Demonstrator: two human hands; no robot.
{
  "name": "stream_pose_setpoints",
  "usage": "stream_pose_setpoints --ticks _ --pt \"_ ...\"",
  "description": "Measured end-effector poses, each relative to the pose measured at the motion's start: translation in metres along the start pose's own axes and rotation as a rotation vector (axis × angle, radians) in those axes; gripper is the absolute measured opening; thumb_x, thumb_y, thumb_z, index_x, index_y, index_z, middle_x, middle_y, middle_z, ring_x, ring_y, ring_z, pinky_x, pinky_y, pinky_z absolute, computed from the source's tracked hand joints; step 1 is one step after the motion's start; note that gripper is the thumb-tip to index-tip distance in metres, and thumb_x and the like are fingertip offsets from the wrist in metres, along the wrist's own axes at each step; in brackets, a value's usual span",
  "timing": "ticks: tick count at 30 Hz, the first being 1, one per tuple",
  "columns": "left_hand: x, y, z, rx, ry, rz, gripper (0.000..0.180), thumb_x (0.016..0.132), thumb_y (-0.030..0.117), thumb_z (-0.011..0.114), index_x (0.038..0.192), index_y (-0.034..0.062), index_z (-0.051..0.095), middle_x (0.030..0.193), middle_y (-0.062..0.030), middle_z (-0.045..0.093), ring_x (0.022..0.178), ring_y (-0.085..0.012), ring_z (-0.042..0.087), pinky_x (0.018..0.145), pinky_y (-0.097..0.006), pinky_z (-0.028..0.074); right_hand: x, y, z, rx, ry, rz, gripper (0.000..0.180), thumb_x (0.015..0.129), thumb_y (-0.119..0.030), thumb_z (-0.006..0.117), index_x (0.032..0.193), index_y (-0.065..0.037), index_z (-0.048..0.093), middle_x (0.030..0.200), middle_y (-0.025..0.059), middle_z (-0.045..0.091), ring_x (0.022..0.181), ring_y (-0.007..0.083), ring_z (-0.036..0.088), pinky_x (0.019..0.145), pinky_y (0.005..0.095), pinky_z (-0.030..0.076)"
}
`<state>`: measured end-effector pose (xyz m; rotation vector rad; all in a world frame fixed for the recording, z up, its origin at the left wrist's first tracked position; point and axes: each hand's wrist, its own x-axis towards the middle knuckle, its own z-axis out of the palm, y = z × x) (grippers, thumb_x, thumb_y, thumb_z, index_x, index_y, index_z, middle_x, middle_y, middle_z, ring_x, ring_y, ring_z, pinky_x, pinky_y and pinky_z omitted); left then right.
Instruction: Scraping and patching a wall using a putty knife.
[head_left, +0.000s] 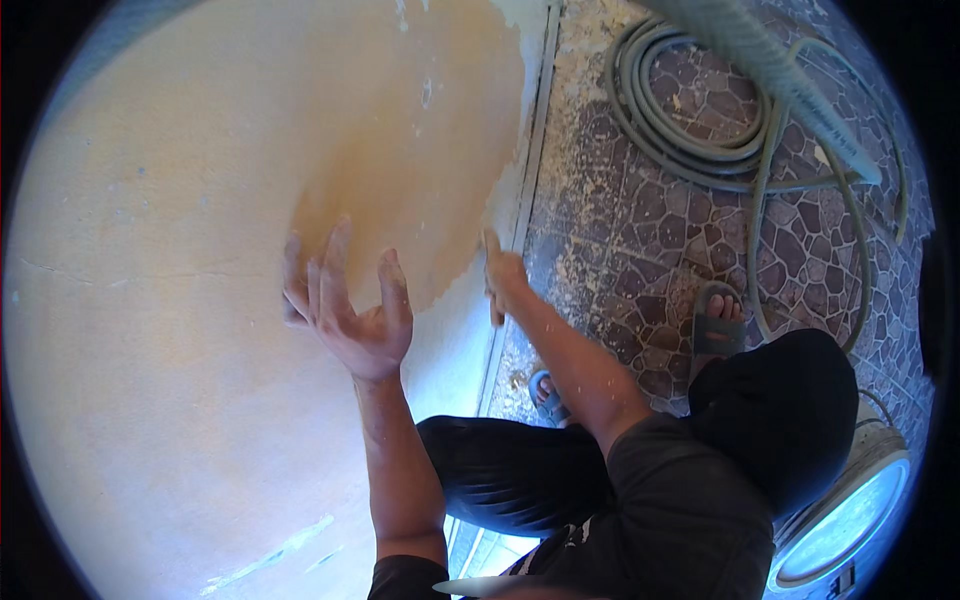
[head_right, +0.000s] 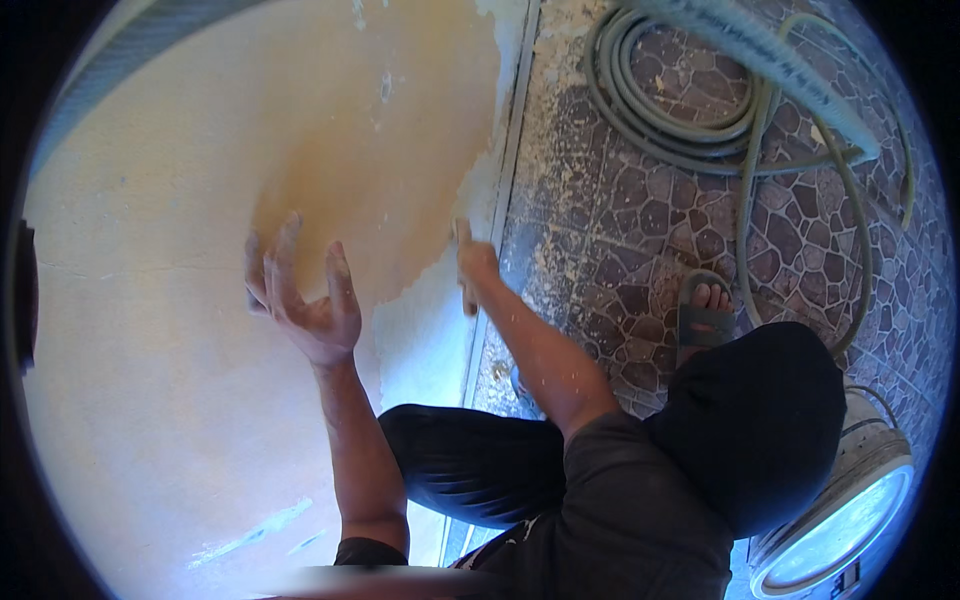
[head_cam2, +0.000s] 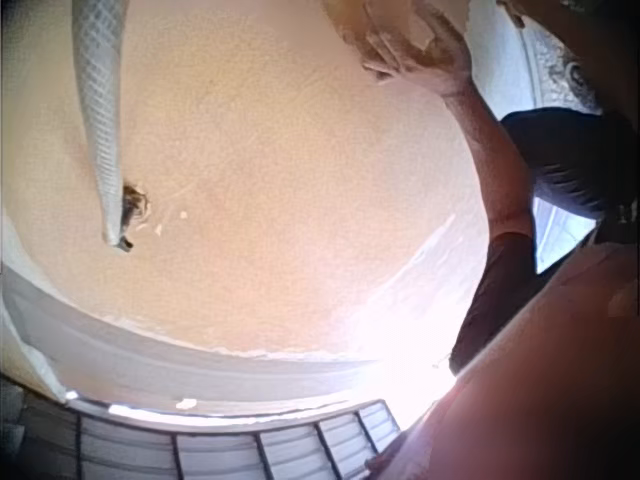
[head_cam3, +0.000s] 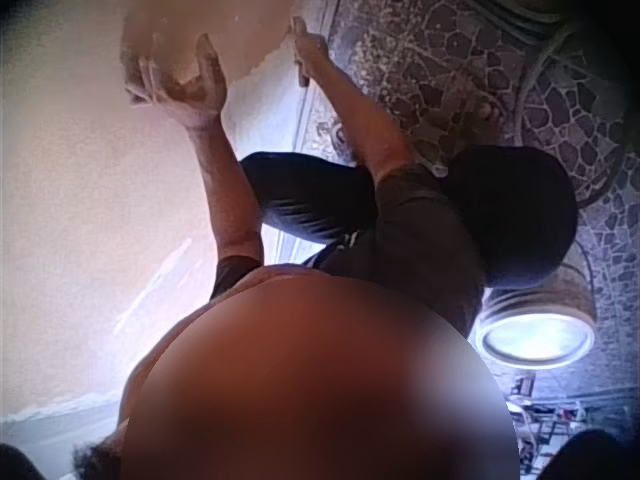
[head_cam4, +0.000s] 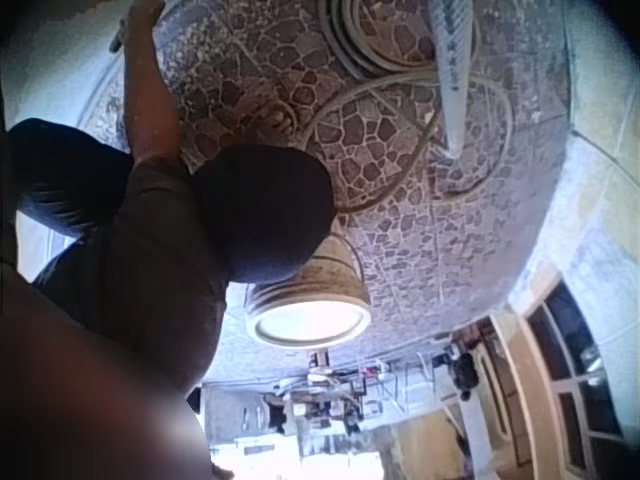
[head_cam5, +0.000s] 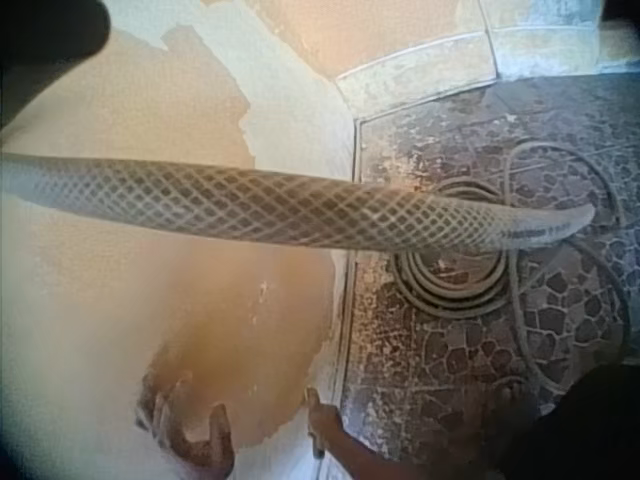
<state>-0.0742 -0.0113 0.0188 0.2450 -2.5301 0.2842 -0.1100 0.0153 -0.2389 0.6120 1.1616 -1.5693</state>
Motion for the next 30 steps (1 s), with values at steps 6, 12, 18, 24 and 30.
stream_pose_setpoints --ticks 6,12,18,24,30 --pt "-0.006 -0.005 0.001 -0.028 0.000 0.017 0.051 0.082 0.021 0.077 0.130 0.0083 0.067 0.123 -0.0055 0.070 0.140 -0.0354 0.042 0.109 -0.048 0.022 -0.018 0.014 0.005 0.001 -0.003 -0.018 0.066 0.094 -0.070 0.053 0.065 -0.012 0.045 0.053 0.0005 0.038 0.043 0.0160 0.035 0.042 0.0365 0.033" --pt "0.003 0.007 -0.002 -0.070 0.021 -0.016 0.051 0.081 0.021 0.077 0.130 0.0076 0.066 0.122 -0.0061 0.069 0.139 -0.0365 0.042 0.110 -0.048 0.023 0.008 -0.015 -0.014 0.154 -0.012 -0.120 0.073 0.092 -0.075 0.052 0.061 -0.010 0.045 0.054 0.0030 0.041 0.041 0.0183 0.036 0.038 0.0398 0.031" --pt "-0.003 -0.001 0.006 0.020 -0.021 0.006 0.052 0.082 0.022 0.076 0.131 0.0071 0.066 0.124 -0.0063 0.069 0.139 -0.0368 0.042 0.109 -0.048 0.024 -0.001 0.024 0.004 -0.021 0.012 -0.051 0.073 0.092 -0.076 0.050 0.062 -0.009 0.045 0.050 0.0031 0.039 0.040 0.0180 0.037 0.038 0.0388 0.029" --pt "0.000 0.007 -0.004 -0.019 -0.018 -0.009 0.050 0.086 0.019 0.073 0.134 0.0088 0.064 0.124 -0.0066 0.069 0.142 -0.0358 0.040 0.113 -0.050 0.024 0.014 -0.010 -0.010 0.179 -0.047 -0.159 0.069 0.094 -0.072 0.051 0.064 -0.010 0.045 0.052 0.0030 0.041 0.042 0.0177 0.039 0.040 0.0388 0.030" --pt "0.001 0.003 0.000 0.024 -0.030 -0.016 0.052 0.083 0.022 0.075 0.132 0.0082 0.066 0.125 -0.0057 0.069 0.141 -0.0356 0.040 0.109 -0.047 0.023 -0.011 0.032 0.003 -0.017 -0.027 -0.004 0.068 0.094 -0.072 0.051 0.067 -0.010 0.047 0.053 0.0026 0.040 0.042 0.0172 0.039 0.040 0.0387 0.032"
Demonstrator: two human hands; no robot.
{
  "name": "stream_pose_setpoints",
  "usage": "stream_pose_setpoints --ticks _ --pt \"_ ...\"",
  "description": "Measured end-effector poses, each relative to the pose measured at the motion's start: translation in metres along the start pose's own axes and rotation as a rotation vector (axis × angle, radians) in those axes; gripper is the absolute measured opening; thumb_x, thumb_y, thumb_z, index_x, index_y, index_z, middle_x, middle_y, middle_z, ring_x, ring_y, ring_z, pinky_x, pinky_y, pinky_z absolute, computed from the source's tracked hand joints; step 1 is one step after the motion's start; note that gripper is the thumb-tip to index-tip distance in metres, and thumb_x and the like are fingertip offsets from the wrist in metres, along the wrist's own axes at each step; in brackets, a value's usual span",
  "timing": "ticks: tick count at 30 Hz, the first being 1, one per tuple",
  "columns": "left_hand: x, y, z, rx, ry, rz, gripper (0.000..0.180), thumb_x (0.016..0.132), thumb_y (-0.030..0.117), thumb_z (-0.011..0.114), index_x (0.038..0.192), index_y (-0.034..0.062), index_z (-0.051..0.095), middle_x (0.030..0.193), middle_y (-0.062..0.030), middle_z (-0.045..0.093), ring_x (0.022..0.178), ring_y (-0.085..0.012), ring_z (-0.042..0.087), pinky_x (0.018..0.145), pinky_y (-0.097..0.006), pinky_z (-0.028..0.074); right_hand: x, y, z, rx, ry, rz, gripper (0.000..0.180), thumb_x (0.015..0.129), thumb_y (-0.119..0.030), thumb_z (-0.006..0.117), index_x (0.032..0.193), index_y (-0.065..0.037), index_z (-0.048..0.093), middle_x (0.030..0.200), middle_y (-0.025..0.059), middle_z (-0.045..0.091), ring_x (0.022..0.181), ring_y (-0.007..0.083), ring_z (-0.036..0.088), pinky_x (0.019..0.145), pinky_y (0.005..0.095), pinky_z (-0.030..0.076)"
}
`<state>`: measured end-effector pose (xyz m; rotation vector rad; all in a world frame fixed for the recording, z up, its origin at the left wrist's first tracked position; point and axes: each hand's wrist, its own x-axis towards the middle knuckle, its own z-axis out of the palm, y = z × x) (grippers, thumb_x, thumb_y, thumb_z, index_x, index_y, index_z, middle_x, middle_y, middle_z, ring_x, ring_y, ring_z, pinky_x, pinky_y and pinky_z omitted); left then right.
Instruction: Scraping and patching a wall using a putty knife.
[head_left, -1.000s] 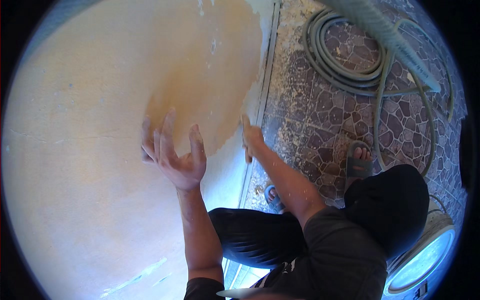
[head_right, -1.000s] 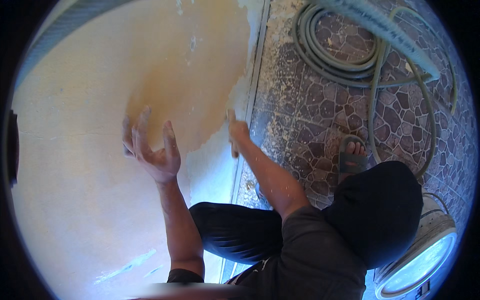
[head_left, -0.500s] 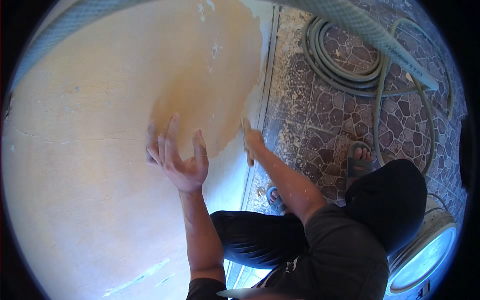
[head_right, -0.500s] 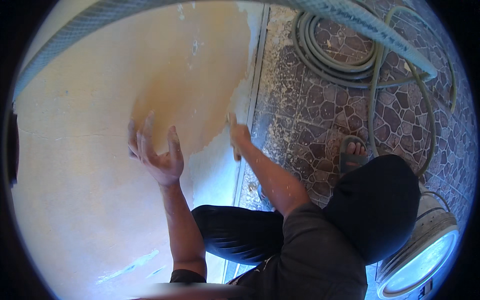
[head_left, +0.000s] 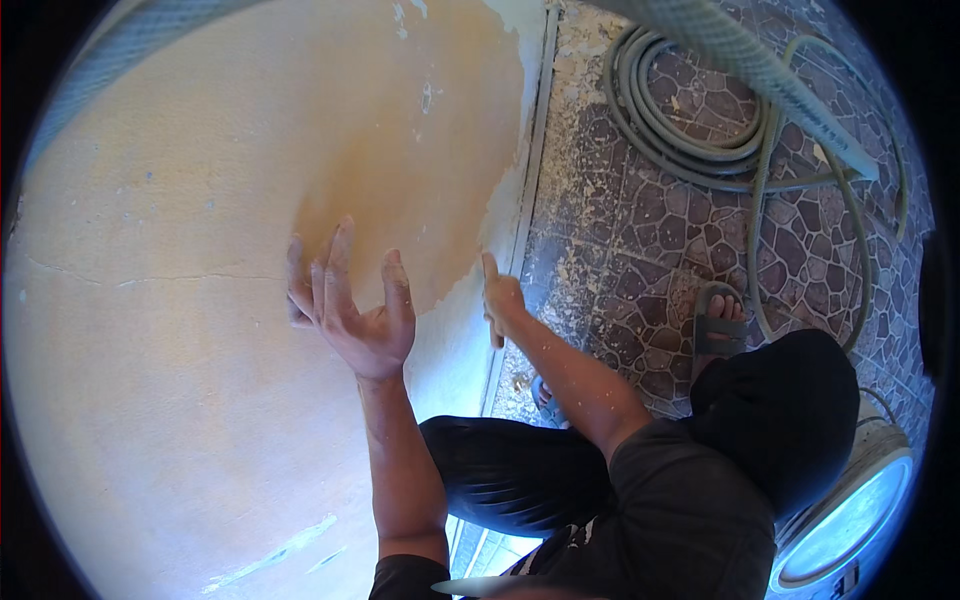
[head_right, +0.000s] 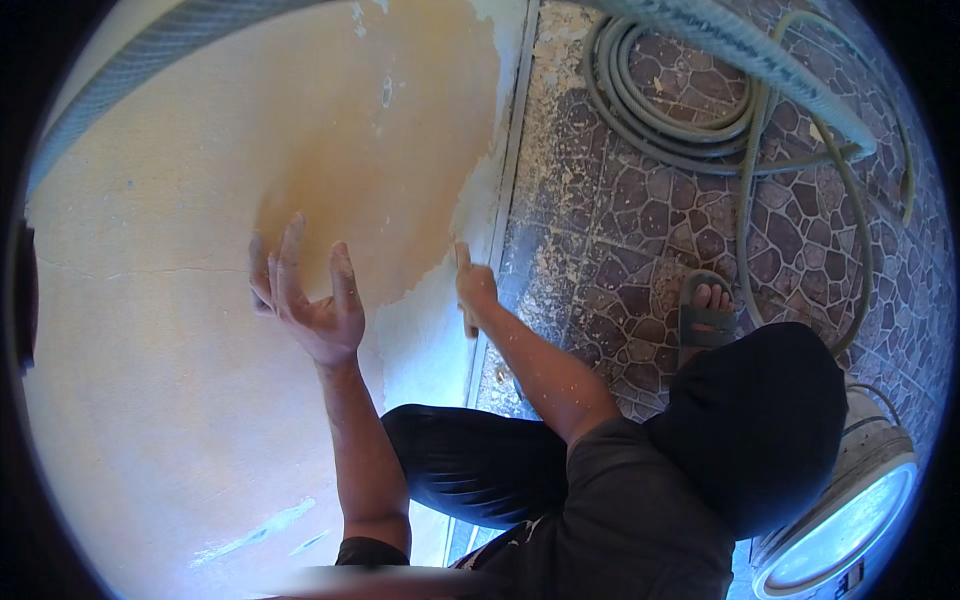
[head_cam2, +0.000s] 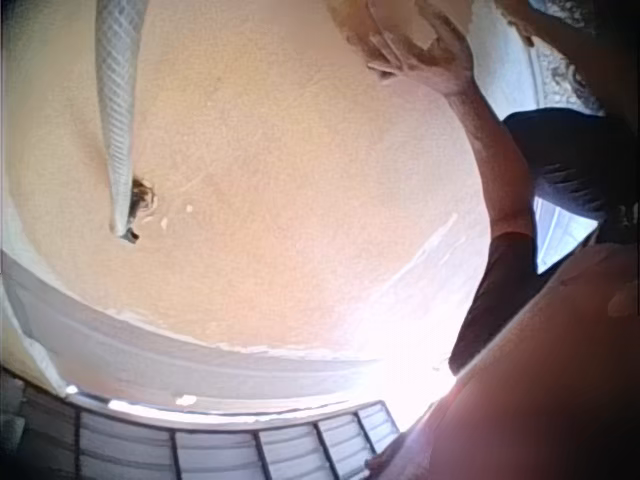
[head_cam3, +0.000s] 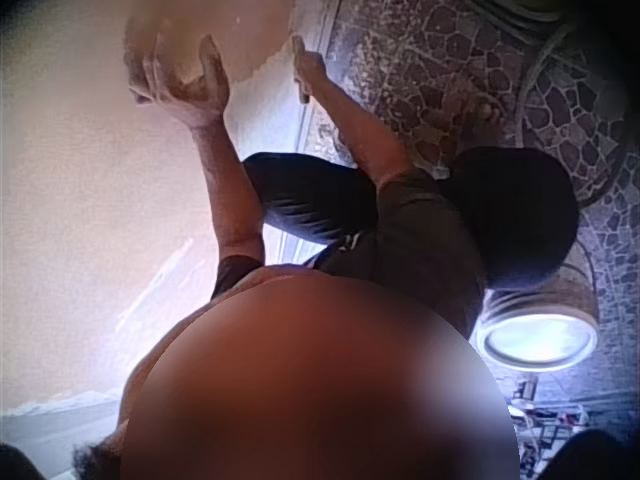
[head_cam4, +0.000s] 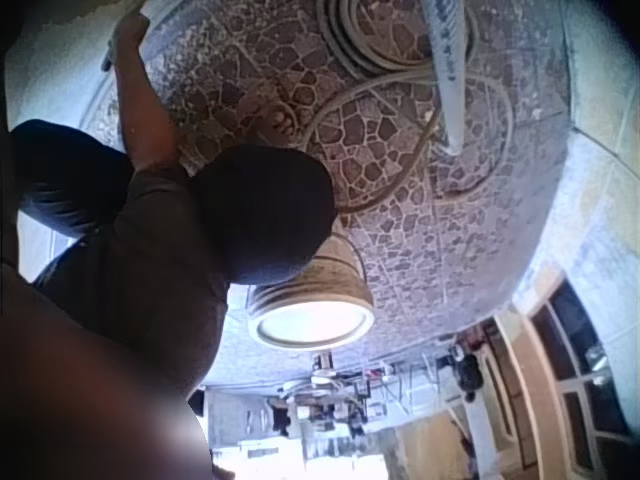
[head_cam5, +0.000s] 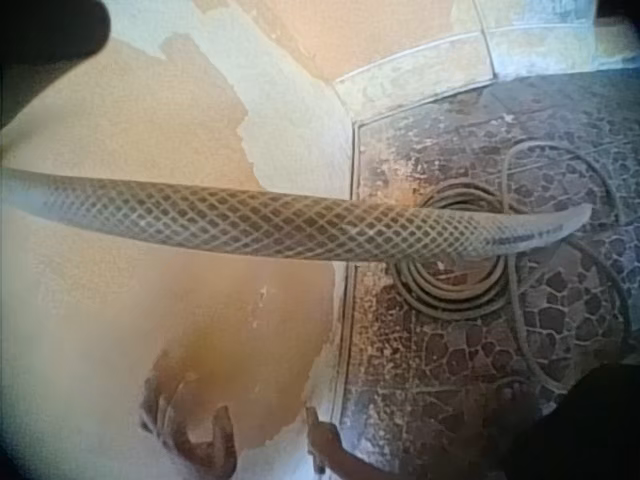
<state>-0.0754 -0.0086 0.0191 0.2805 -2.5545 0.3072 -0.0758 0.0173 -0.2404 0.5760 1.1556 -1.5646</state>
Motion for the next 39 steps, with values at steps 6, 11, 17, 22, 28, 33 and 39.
stream_pose_setpoints --ticks 6,11,17,22,28,33,39 --pt "-0.005 -0.006 0.000 -0.115 0.044 0.019 0.051 0.083 0.021 0.075 0.132 0.0090 0.066 0.124 -0.0053 0.069 0.141 -0.0356 0.040 0.110 -0.048 0.022 0.011 -0.006 0.003 0.039 0.065 -0.019 0.082 0.094 -0.077 0.044 0.080 0.002 0.058 0.059 0.0101 0.050 0.049 0.0240 0.048 0.047 0.0443 0.041" --pt "-0.003 -0.001 -0.005 -0.078 0.022 -0.008 0.051 0.083 0.022 0.076 0.131 0.0090 0.066 0.125 -0.0063 0.069 0.142 -0.0364 0.039 0.111 -0.049 0.022 0.009 0.000 0.003 0.104 0.022 -0.023 0.069 0.095 -0.072 0.049 0.064 -0.011 0.043 0.051 0.0022 0.038 0.041 0.0169 0.038 0.039 0.0378 0.031" --pt "-0.008 -0.003 -0.002 -0.094 0.023 -0.005 0.050 0.084 0.021 0.075 0.131 0.0087 0.066 0.124 -0.0066 0.069 0.143 -0.0374 0.038 0.111 -0.050 0.023 0.004 0.011 0.002 0.066 -0.002 -0.002 0.071 0.093 -0.074 0.051 0.064 -0.010 0.043 0.051 0.0036 0.039 0.041 0.0188 0.040 0.040 0.0395 0.034" --pt "-0.006 -0.008 -0.015 -0.087 0.025 -0.005 0.051 0.084 0.021 0.075 0.132 0.0086 0.065 0.125 -0.0067 0.068 0.143 -0.0378 0.037 0.111 -0.051 0.024 -0.026 -0.022 0.004 0.084 0.028 0.139 0.074 0.091 -0.077 0.052 0.064 -0.008 0.045 0.052 0.0037 0.039 0.040 0.0200 0.038 0.041 0.0419 0.033" --pt "-0.007 -0.004 0.003 -0.074 0.015 0.010 0.051 0.083 0.022 0.075 0.132 0.0083 0.066 0.127 -0.0071 0.068 0.142 -0.0375 0.038 0.111 -0.050 0.023 0.006 0.016 0.003 0.107 0.008 0.043 0.069 0.094 -0.073 0.050 0.064 -0.011 0.042 0.052 0.0005 0.036 0.040 0.0159 0.035 0.039 0.0369 0.031" --pt "-0.005 -0.005 -0.009 -0.121 0.033 -0.001 0.053 0.083 0.022 0.075 0.132 0.0082 0.065 0.126 -0.0076 0.068 0.143 -0.0371 0.037 0.111 -0.050 0.024 -0.001 -0.016 0.003 0.208 0.015 -0.009 0.063 0.096 -0.069 0.051 0.065 -0.015 0.040 0.053 -0.0013 0.034 0.042 0.0148 0.033 0.041 0.0341 0.031" --pt "-0.004 -0.004 -0.005 -0.062 -0.004 0.011 0.053 0.083 0.021 0.075 0.133 0.0073 0.065 0.124 -0.0082 0.068 0.143 -0.0372 0.037 0.111 -0.049 0.025 -0.001 -0.008 0.005 0.220 -0.023 0.047 0.062 0.095 -0.069 0.052 0.065 -0.016 0.040 0.056 -0.0022 0.035 0.044 0.0136 0.031 0.043 0.0330 0.029"
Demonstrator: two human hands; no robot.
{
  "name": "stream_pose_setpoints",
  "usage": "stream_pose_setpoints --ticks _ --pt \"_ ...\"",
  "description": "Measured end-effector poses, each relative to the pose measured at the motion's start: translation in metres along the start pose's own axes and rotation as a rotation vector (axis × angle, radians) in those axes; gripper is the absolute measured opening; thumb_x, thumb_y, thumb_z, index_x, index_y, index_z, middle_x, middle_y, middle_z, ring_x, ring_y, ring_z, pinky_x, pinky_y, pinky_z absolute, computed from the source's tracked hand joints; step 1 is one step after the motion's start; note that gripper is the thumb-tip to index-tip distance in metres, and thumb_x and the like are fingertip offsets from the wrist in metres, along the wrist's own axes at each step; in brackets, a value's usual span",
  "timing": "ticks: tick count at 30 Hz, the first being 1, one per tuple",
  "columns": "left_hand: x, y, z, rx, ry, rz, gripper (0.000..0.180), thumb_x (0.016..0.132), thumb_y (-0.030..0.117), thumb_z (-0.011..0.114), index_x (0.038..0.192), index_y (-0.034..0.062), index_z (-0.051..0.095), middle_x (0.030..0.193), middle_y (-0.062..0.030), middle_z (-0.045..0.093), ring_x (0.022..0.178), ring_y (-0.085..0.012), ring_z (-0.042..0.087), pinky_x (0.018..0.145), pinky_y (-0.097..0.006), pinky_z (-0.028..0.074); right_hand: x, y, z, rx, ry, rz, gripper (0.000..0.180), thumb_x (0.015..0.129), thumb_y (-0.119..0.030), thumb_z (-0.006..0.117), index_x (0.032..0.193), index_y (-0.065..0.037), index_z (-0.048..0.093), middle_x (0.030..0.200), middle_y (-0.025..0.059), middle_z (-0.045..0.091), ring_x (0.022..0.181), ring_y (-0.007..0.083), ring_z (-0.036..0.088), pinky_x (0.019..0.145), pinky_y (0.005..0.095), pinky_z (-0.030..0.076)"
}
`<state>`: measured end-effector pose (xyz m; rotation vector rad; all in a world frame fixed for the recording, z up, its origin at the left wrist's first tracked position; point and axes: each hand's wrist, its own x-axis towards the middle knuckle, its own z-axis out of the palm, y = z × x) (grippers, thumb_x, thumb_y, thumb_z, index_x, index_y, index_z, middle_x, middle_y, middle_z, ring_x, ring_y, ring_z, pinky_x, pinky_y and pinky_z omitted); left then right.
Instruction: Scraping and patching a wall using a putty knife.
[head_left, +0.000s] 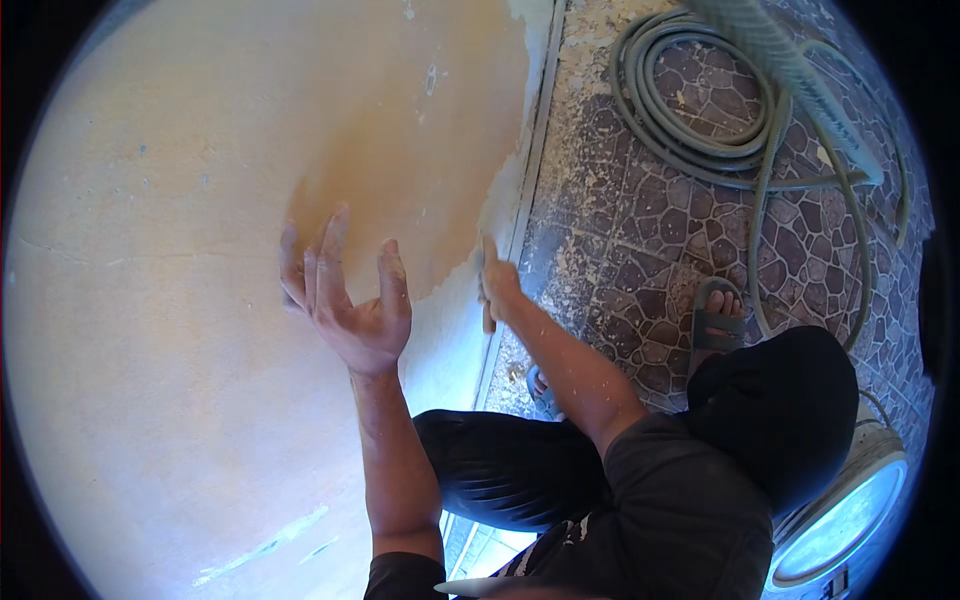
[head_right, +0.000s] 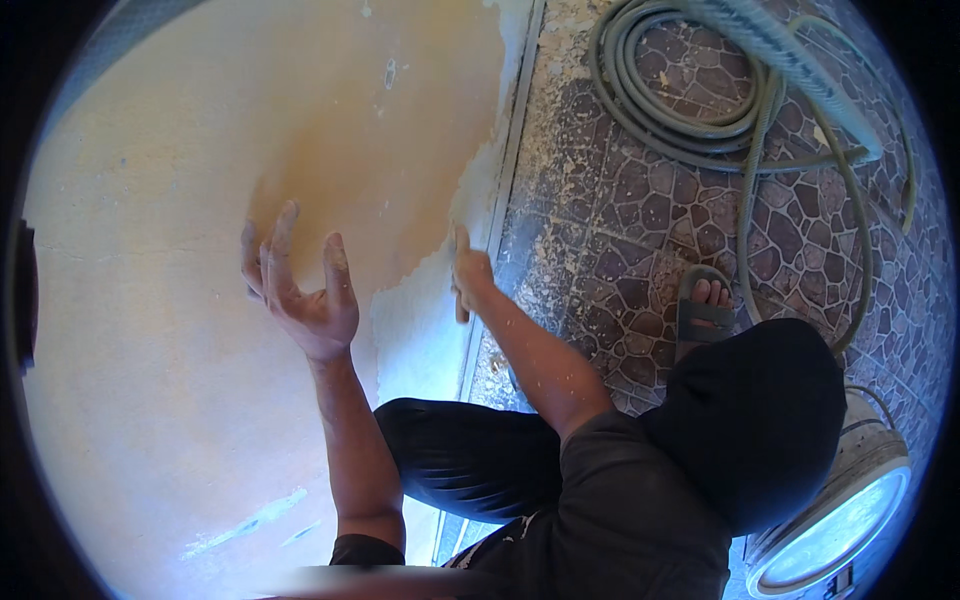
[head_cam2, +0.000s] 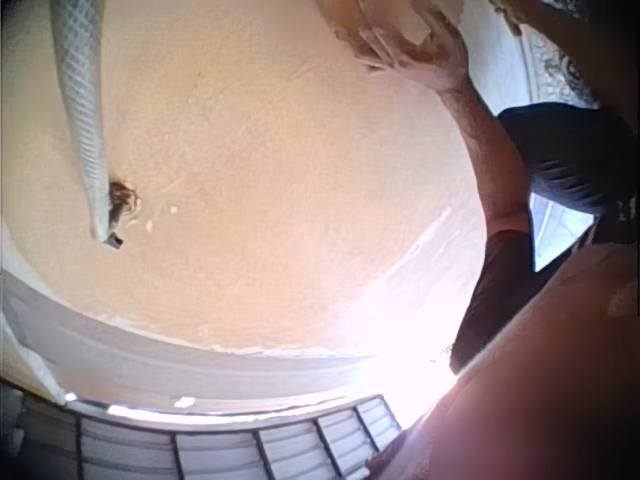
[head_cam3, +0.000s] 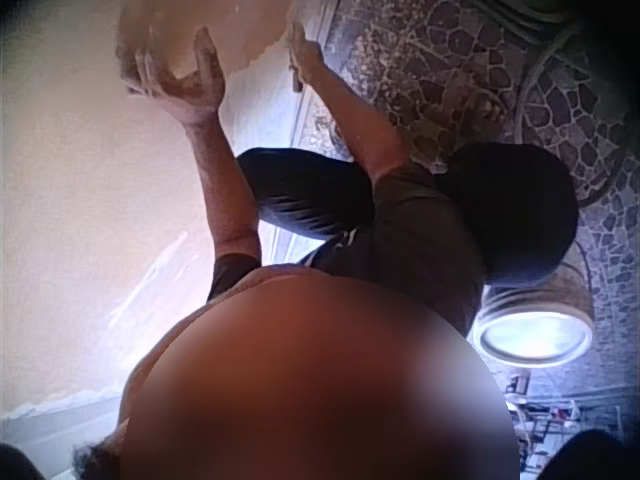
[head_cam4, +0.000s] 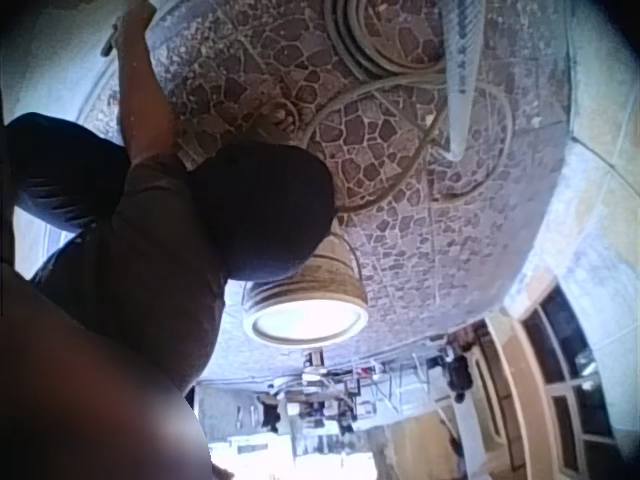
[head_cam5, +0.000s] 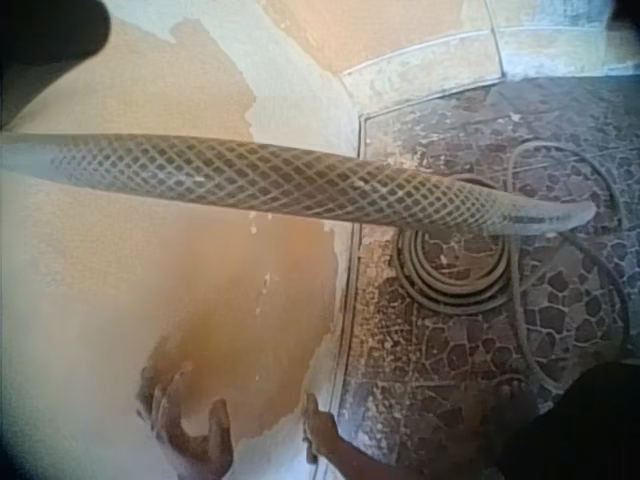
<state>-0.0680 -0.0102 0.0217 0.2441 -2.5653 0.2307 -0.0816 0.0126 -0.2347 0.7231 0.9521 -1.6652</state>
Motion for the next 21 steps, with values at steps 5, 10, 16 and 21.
stream_pose_setpoints --ticks 5,10,16,21 --pt "-0.006 -0.006 -0.001 -0.073 0.031 0.008 0.052 0.083 0.021 0.075 0.133 0.0073 0.064 0.125 -0.0084 0.068 0.143 -0.0375 0.037 0.110 -0.049 0.026 -0.003 0.005 0.002 0.032 0.012 0.057 0.064 0.091 -0.072 0.056 0.066 -0.015 0.042 0.058 -0.0010 0.038 0.045 0.0137 0.034 0.043 0.0326 0.032" --pt "0.003 0.004 -0.002 -0.041 0.022 -0.005 0.051 0.084 0.021 0.075 0.132 0.0069 0.065 0.126 -0.0085 0.068 0.143 -0.0380 0.037 0.112 -0.050 0.025 0.004 -0.005 -0.001 -0.002 0.021 0.020 0.064 0.093 -0.071 0.054 0.066 -0.014 0.043 0.059 -0.0004 0.039 0.045 0.0143 0.034 0.042 0.0322 0.031" --pt "-0.001 0.003 0.002 -0.071 0.021 -0.019 0.050 0.083 0.020 0.075 0.130 0.0064 0.066 0.125 -0.0088 0.068 0.142 -0.0384 0.037 0.111 -0.051 0.026 0.001 0.009 -0.004 -0.075 0.020 0.015 0.066 0.097 -0.068 0.050 0.062 -0.014 0.039 0.053 0.0005 0.035 0.042 0.0152 0.034 0.038 0.0353 0.029" --pt "0.001 0.005 -0.007 -0.106 0.053 -0.014 0.050 0.083 0.020 0.075 0.130 0.0058 0.066 0.124 -0.0087 0.069 0.142 -0.0387 0.038 0.111 -0.051 0.026 0.002 -0.019 -0.004 -0.069 0.039 -0.045 0.069 0.096 -0.072 0.048 0.061 -0.013 0.040 0.052 0.0016 0.037 0.041 0.0173 0.035 0.039 0.0368 0.031"
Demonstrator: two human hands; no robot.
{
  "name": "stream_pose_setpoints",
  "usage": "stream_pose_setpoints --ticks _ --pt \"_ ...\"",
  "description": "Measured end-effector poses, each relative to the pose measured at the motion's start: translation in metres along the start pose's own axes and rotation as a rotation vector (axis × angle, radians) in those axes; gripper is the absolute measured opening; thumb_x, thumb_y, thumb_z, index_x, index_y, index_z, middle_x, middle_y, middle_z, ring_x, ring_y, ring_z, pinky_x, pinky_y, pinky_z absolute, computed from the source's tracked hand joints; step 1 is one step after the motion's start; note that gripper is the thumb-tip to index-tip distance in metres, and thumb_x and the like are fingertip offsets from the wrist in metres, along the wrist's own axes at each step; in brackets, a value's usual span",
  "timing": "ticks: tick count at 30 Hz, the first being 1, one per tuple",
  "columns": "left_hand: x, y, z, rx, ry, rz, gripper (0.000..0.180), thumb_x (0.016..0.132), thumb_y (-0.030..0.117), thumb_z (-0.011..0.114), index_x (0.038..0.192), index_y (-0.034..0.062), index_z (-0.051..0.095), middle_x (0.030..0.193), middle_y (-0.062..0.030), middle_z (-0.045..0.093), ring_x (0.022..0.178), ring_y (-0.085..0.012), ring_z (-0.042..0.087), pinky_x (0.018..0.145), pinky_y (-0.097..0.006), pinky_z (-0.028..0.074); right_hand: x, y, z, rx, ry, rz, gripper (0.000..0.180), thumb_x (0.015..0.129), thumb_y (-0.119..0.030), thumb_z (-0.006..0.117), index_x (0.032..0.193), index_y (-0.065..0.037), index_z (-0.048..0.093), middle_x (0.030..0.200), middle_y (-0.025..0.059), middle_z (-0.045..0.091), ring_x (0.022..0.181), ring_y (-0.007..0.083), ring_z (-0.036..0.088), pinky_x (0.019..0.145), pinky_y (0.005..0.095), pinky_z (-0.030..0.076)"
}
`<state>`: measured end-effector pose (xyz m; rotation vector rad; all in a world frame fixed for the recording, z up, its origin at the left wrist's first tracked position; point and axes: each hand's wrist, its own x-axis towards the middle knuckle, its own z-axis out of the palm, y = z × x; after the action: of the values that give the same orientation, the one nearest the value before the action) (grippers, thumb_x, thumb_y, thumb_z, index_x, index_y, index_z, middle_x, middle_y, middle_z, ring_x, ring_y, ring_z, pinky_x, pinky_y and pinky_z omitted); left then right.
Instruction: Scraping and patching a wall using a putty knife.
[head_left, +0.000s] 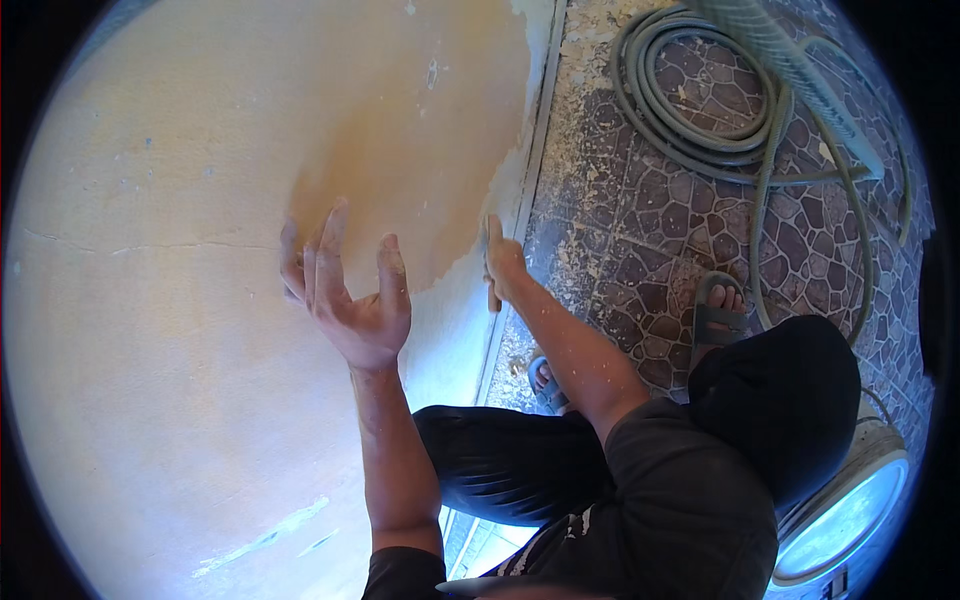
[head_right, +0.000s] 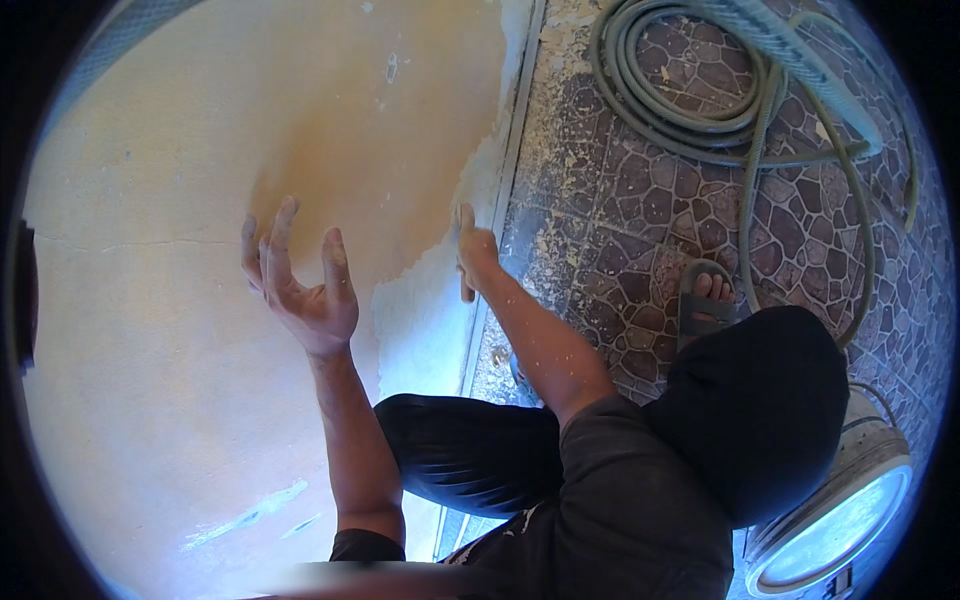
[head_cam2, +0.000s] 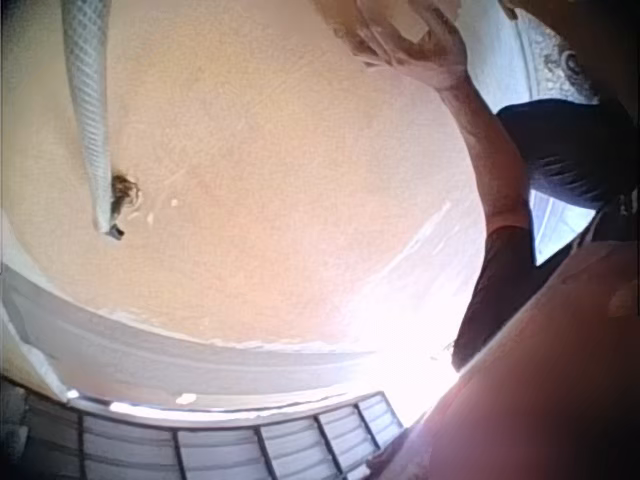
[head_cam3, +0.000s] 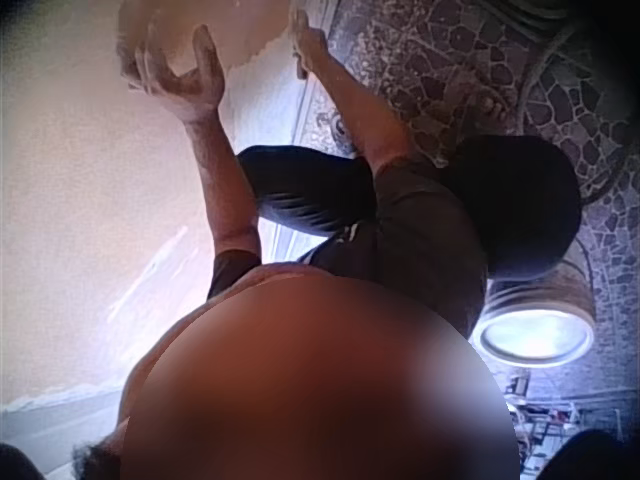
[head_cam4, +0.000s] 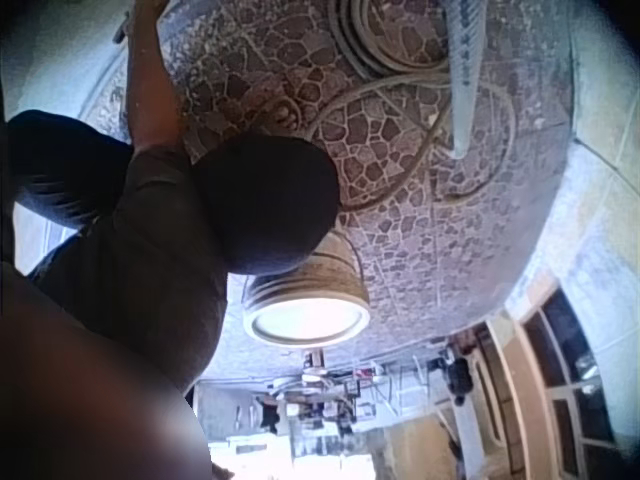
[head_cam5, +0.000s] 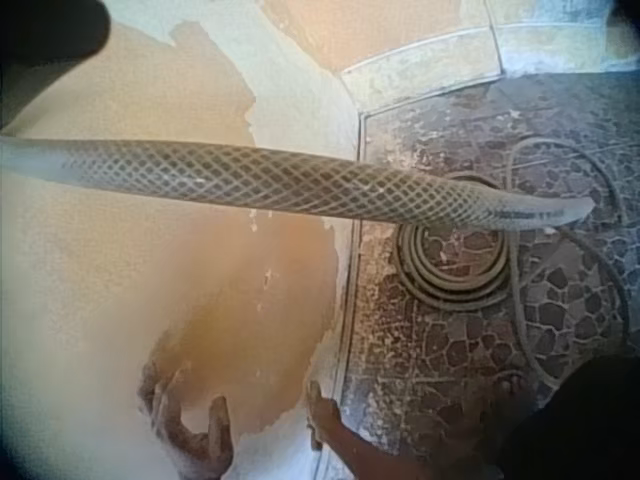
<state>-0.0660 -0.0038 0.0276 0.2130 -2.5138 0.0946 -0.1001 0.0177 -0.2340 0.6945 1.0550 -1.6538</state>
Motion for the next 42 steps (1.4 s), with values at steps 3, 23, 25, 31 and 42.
stream_pose_setpoints --ticks 3,23,25,31,42 --pt "-0.003 -0.002 0.009 -0.007 -0.005 0.014 0.049 0.083 0.020 0.074 0.130 0.0059 0.066 0.123 -0.0087 0.068 0.141 -0.0385 0.038 0.110 -0.050 0.027 0.012 0.042 -0.006 -0.072 0.020 0.043 0.070 0.093 -0.073 0.050 0.064 -0.010 0.044 0.053 0.0022 0.039 0.043 0.0180 0.038 0.040 0.0368 0.033" --pt "-0.001 -0.001 0.012 0.079 -0.053 0.015 0.046 0.088 0.018 0.074 0.132 0.0079 0.065 0.125 -0.0077 0.069 0.141 -0.0358 0.039 0.111 -0.049 0.030 -0.006 0.014 0.005 -0.168 0.042 -0.077 0.073 0.095 -0.074 0.046 0.063 -0.008 0.044 0.051 0.0040 0.038 0.040 0.0188 0.037 0.040 0.0401 0.032" --pt "0.002 0.001 0.012 0.090 -0.054 0.010 0.047 0.087 0.018 0.074 0.132 0.0079 0.064 0.125 -0.0077 0.069 0.141 -0.0362 0.039 0.111 -0.049 0.030 0.005 0.002 0.002 -0.130 0.036 -0.034 0.074 0.094 -0.075 0.047 0.065 -0.006 0.046 0.051 0.0046 0.039 0.040 0.0195 0.038 0.040 0.0403 0.034" --pt "-0.003 -0.007 0.011 0.047 -0.036 0.003 0.050 0.084 0.020 0.074 0.132 0.0061 0.065 0.124 -0.0091 0.068 0.142 -0.0383 0.038 0.111 -0.050 0.025 0.002 0.004 -0.003 -0.206 -0.022 -0.097 0.091 0.094 -0.078 0.041 0.087 0.011 0.063 0.061 0.0145 0.054 0.052 0.0278 0.054 0.051 0.0473 0.045" --pt "-0.001 -0.003 0.016 0.006 -0.034 0.012 0.051 0.083 0.019 0.075 0.131 0.0055 0.065 0.124 -0.0099 0.068 0.142 -0.0383 0.038 0.111 -0.051 0.027 0.011 0.042 -0.008 -0.227 0.058 -0.153 0.078 0.096 -0.074 0.042 0.066 -0.003 0.048 0.054 0.0091 0.047 0.042 0.0232 0.046 0.042 0.0443 0.038"
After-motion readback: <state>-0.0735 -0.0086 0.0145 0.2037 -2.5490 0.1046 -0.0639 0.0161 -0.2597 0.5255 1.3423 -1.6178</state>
